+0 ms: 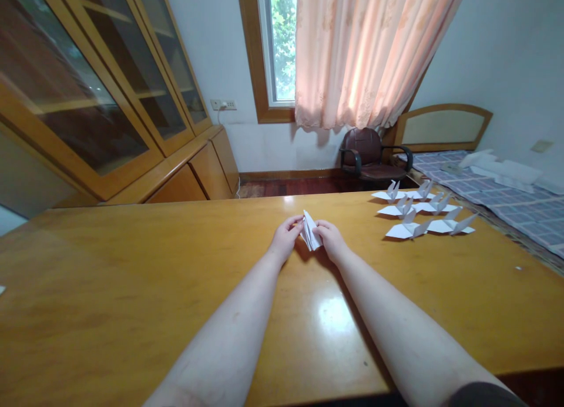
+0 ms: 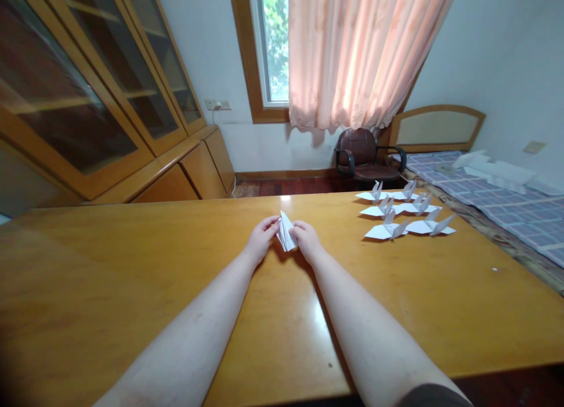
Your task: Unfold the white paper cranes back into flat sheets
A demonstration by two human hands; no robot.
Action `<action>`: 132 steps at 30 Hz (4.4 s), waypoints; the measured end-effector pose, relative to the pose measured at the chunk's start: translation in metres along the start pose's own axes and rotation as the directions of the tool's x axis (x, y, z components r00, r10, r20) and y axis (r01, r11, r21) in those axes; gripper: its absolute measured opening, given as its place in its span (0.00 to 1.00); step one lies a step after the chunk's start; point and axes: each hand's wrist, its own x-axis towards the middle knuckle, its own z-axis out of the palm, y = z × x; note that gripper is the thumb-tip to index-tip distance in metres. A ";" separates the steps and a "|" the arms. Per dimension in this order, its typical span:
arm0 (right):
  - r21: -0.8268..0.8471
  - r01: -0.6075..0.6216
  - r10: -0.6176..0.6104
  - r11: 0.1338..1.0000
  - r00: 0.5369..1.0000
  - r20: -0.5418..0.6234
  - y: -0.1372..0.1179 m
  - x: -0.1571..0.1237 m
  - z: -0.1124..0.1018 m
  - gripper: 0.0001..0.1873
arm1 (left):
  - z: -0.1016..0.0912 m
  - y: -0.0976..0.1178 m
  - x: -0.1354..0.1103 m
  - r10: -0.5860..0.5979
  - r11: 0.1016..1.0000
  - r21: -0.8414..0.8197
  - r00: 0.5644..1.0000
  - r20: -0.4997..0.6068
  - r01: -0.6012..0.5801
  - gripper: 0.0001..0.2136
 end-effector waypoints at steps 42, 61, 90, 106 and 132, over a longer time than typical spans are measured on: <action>-0.027 -0.001 0.002 1.000 0.999 0.032 -0.004 -0.003 0.005 0.05 | -0.009 -0.004 0.003 0.134 0.928 0.366 0.981 -0.141 -0.074 0.08; -0.183 0.113 -0.095 0.977 0.990 0.102 0.000 -0.004 0.002 0.05 | -0.009 -0.010 0.007 0.048 0.949 0.316 0.976 -0.212 0.022 0.09; -0.114 0.180 -0.186 0.977 0.981 -0.045 0.000 0.003 -0.002 0.18 | 0.003 0.004 -0.003 -0.172 0.985 -0.027 0.983 -0.056 0.171 0.17; -0.084 0.257 -0.257 0.963 0.966 0.015 0.001 0.002 0.000 0.17 | 0.002 0.003 -0.002 -0.208 0.955 -0.207 0.977 0.045 0.213 0.20; 0.046 0.238 -0.218 0.970 0.940 -0.261 0.002 0.008 -0.003 0.13 | 0.001 -0.001 -0.006 -0.156 0.987 -0.014 0.983 0.101 0.158 0.26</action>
